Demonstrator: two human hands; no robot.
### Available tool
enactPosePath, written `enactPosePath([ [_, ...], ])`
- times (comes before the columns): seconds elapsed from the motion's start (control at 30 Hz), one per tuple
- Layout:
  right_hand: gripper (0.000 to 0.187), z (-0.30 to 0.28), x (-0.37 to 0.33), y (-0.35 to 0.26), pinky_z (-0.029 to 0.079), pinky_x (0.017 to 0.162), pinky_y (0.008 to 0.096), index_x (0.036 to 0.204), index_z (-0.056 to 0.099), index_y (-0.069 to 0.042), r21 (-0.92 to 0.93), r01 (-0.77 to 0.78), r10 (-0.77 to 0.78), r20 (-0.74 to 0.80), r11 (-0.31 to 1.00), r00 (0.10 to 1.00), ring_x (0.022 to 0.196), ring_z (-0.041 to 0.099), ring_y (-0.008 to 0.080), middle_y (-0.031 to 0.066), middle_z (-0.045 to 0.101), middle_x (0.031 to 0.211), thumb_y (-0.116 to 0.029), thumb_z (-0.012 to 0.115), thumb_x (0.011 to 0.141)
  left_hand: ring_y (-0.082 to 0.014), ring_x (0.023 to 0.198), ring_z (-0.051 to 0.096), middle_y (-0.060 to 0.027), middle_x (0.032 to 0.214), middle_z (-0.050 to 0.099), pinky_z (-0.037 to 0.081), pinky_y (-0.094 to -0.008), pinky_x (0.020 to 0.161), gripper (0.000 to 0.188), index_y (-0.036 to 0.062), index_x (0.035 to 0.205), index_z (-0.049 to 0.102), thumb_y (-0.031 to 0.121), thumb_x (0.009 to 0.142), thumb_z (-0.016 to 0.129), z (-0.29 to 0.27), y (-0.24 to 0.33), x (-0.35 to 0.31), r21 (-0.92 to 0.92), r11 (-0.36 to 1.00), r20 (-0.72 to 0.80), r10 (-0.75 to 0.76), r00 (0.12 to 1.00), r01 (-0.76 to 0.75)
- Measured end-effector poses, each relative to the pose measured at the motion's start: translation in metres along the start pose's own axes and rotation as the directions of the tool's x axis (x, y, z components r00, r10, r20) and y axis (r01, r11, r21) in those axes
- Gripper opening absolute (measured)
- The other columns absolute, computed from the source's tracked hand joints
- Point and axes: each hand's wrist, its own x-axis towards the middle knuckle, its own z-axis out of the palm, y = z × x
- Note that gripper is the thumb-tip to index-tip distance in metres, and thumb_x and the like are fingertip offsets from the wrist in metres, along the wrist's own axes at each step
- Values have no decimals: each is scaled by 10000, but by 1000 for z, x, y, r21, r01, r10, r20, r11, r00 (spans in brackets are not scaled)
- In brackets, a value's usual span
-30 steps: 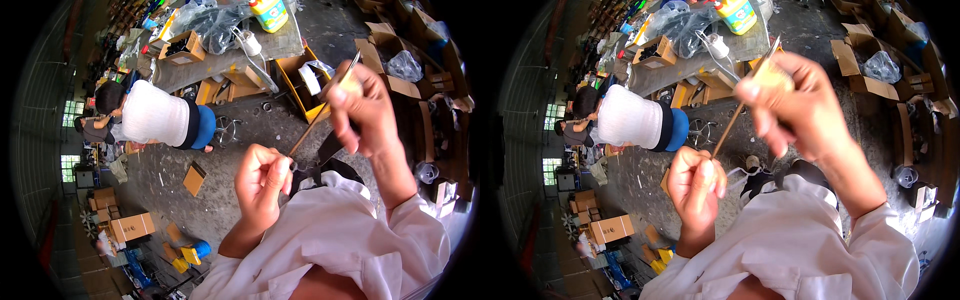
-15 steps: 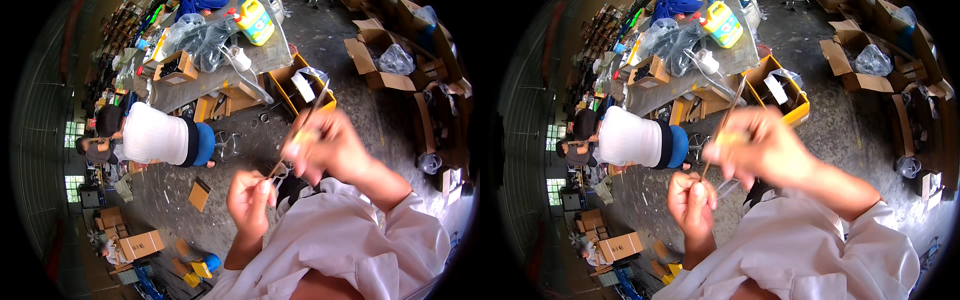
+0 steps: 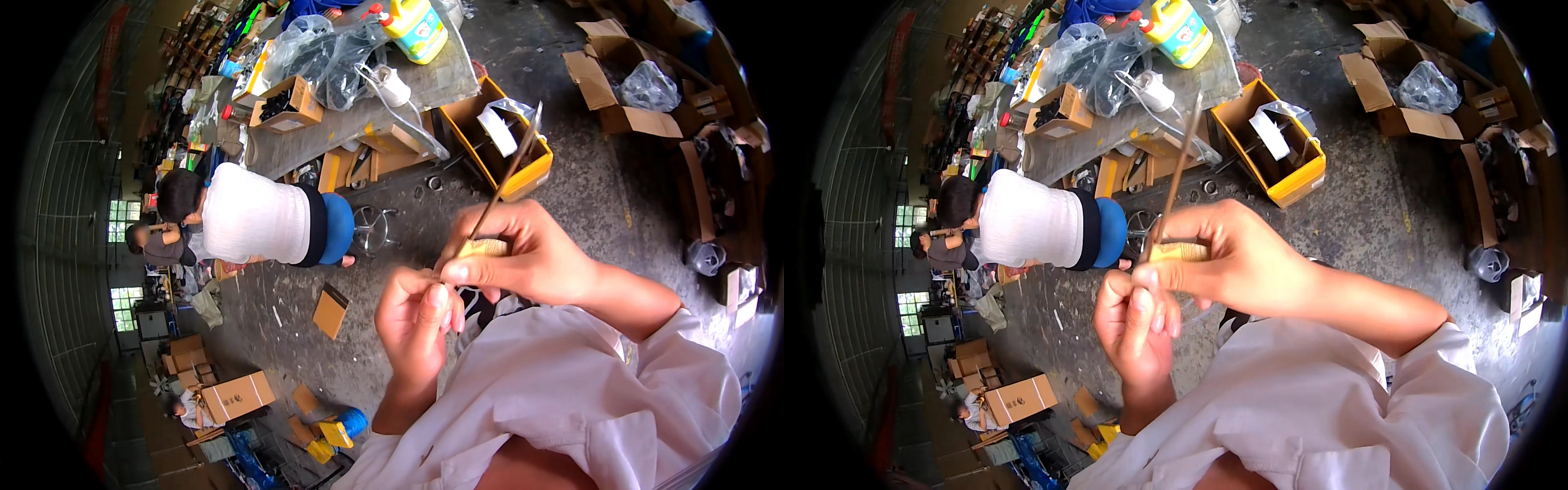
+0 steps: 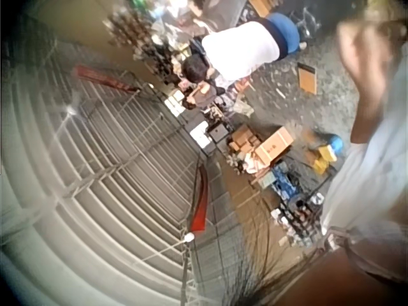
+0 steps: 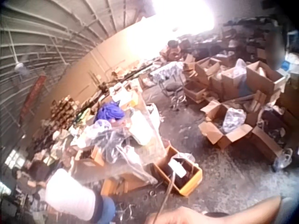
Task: The person sharpens a thin metal rod using a sanding block and a metal file on a workbench. They then walk to a large yellow cardboard box, write on it with a marker, and place the box on a digital scale.
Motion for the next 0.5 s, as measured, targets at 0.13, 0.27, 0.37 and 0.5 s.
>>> enactPosePath([
  [0.13,188,-3,2,-4,376,461,195,923,595,26,-24,163,-164,-109,986,980,502,482,62,41,552,742,-158,613,890,-96,514,435,-50,660,478,358,-218,475,136,1,912,485,134,922,510,-1,0,-4,22,1000,-30,15,999,-14],
  [0.27,213,-3,4,-10,309,362,184,876,503,-7,-69,274,-283,-206,959,937,408,478,76,40,529,627,-190,611,891,-100,565,472,-73,729,512,354,-205,462,112,-16,916,514,95,908,528,-1,10,-6,152,987,-44,-54,998,60],
  [0.37,247,-4,5,-15,321,364,174,845,503,8,-93,286,-299,-199,954,933,413,495,87,73,549,629,-214,603,892,-70,561,439,-66,756,518,334,-194,468,97,-27,903,525,66,891,549,-4,14,-8,128,991,-57,-21,998,28],
  [0.5,245,-2,7,-19,331,372,166,841,521,3,-216,360,-404,-217,908,889,435,512,67,70,561,653,-212,637,863,-34,646,412,-37,834,504,339,-168,565,28,-40,915,531,-32,889,541,-5,22,-10,143,990,-2,11,1000,-10],
])
